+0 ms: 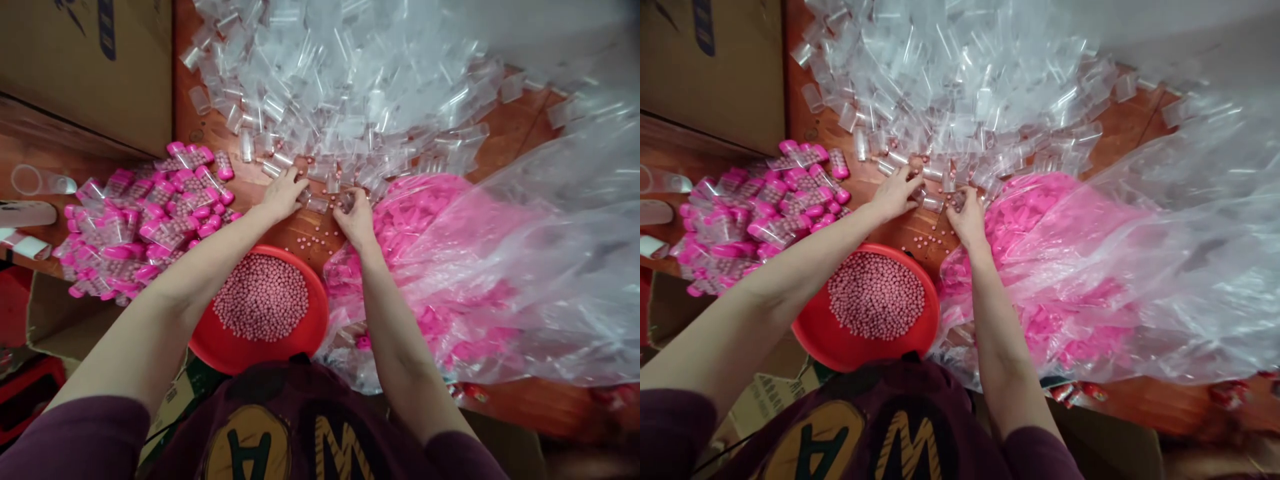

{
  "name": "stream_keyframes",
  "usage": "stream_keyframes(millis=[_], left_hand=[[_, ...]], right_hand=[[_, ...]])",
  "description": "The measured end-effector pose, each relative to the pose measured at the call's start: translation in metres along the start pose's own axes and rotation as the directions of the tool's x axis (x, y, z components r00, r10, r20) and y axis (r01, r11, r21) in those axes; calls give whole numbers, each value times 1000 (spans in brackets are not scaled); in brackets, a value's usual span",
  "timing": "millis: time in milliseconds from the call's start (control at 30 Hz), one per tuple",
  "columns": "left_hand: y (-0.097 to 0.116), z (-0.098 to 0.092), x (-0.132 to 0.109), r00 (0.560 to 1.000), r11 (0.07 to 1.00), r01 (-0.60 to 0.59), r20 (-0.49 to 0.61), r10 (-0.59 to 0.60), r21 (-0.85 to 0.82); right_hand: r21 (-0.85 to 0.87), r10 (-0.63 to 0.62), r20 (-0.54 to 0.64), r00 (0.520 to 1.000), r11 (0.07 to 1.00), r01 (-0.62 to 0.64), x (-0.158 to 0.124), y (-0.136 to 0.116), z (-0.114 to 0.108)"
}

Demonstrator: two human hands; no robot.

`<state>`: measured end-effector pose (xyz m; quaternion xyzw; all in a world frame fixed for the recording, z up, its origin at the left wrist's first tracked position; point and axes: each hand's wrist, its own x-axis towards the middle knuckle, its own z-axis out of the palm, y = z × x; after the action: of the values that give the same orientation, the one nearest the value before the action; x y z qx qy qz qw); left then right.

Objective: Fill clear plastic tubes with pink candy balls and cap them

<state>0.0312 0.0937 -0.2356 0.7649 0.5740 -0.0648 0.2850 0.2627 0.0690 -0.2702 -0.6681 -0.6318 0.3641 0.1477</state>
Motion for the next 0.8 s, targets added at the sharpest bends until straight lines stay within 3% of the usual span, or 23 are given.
stream_keyframes(millis=[100, 200, 333, 467, 567, 700, 800], left_hand=[[2, 2, 2, 1000, 998, 19, -5, -19, -59], [-3, -1, 4, 996, 978, 74, -36, -83, -195], [-25, -4, -1, 978, 926, 194, -8, -208, -323], [-47, -4, -16, 964, 935, 249, -26, -263, -251], [-52, -7, -28, 952, 941, 302, 3, -305, -150], [-47, -21, -47, 936, 928, 342, -31, -350, -147], [-44, -39, -68, 920, 913, 377, -49, -388, -155]], right_hand=[[147, 36, -34, 999, 989, -31, -10, 1, 4], [139, 40, -42, 998, 990, -33, -21, 0, -1], [-114, 12, 66, 998, 994, -5, -36, -9, -15], [-401, 5, 136, 991, 915, 50, -46, -29, -25], [-534, 26, 191, 981, 842, 82, -49, -45, -29], [-633, 69, 193, 979, 771, 71, -49, -55, -32], [-566, 42, 167, 985, 822, 61, -50, -52, -37]])
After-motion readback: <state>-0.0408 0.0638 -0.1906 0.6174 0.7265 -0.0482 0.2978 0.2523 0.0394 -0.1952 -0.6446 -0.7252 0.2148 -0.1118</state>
